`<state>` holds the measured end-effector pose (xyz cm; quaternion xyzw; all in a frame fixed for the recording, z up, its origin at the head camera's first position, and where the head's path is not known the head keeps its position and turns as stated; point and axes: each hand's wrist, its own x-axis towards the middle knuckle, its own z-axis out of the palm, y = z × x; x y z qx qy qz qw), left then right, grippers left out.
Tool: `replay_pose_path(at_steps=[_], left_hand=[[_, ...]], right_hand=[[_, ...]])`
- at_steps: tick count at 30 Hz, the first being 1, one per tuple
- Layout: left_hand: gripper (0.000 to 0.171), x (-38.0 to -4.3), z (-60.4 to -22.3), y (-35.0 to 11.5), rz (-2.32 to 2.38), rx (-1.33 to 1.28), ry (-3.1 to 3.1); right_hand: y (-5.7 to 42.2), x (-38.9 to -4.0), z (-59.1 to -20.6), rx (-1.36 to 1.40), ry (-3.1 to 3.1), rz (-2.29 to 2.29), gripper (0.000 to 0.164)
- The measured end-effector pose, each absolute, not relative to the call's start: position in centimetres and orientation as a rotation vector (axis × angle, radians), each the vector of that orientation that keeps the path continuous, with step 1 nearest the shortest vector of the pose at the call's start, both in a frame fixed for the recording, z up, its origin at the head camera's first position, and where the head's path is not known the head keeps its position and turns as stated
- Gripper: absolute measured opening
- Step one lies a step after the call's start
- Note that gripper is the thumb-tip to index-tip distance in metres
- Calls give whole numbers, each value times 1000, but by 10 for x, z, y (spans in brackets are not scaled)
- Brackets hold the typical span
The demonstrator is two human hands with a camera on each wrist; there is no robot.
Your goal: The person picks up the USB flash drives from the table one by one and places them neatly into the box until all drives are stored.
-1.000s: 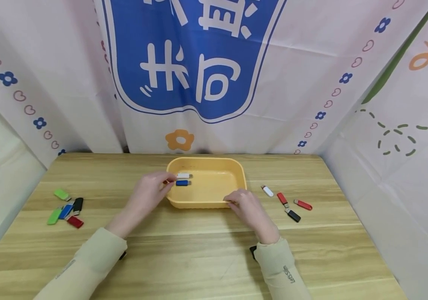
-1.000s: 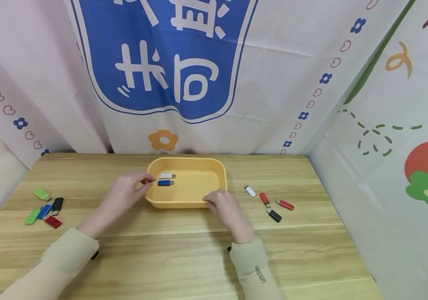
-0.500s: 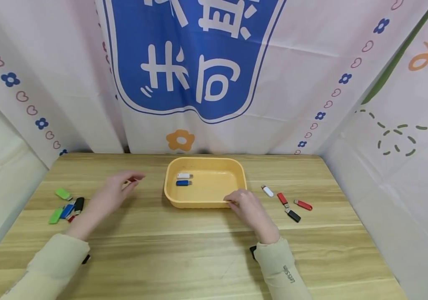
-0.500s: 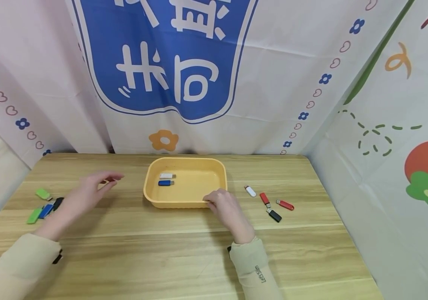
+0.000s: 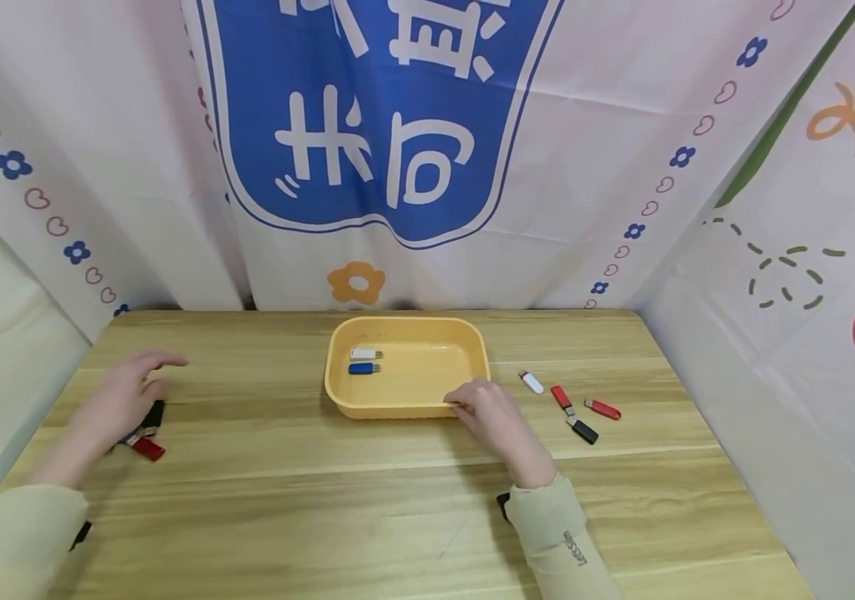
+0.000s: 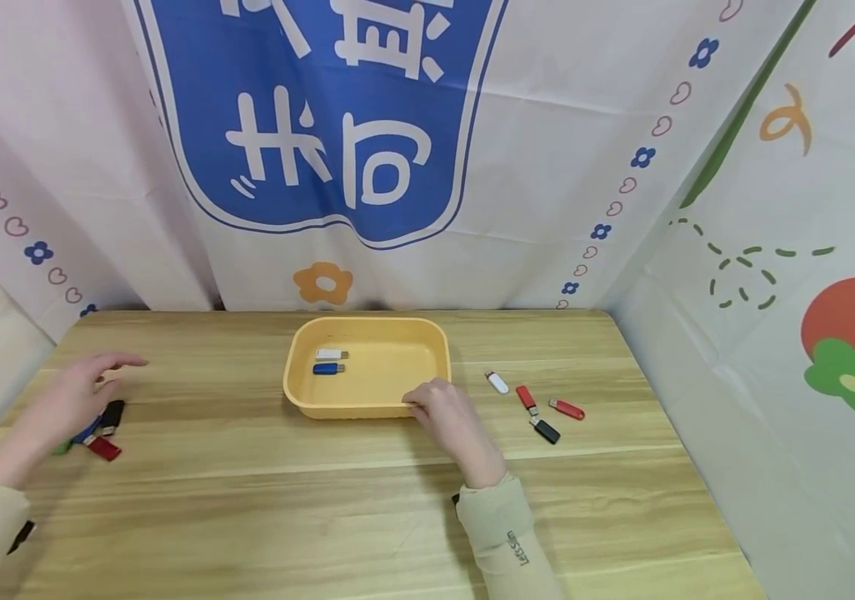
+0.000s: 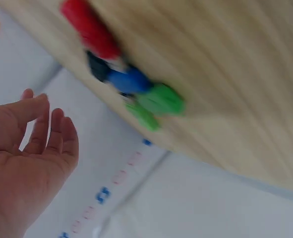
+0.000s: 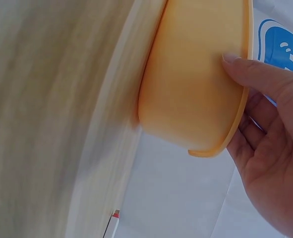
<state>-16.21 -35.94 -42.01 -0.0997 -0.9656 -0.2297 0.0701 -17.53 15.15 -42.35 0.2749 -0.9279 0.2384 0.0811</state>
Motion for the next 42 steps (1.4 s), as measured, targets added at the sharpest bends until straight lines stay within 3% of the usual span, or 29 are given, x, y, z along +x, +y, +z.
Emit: replay_pose_path(at_steps=[21,42], left_hand=[[66,-167,-439,-410,-629,-167,-3014],[42,-173,-446,-420,-600,-180,-3107]], right_hand=[[150,-176,-425,835,-2743,697,12],[150,-176,-425,827,-2746,683,11]])
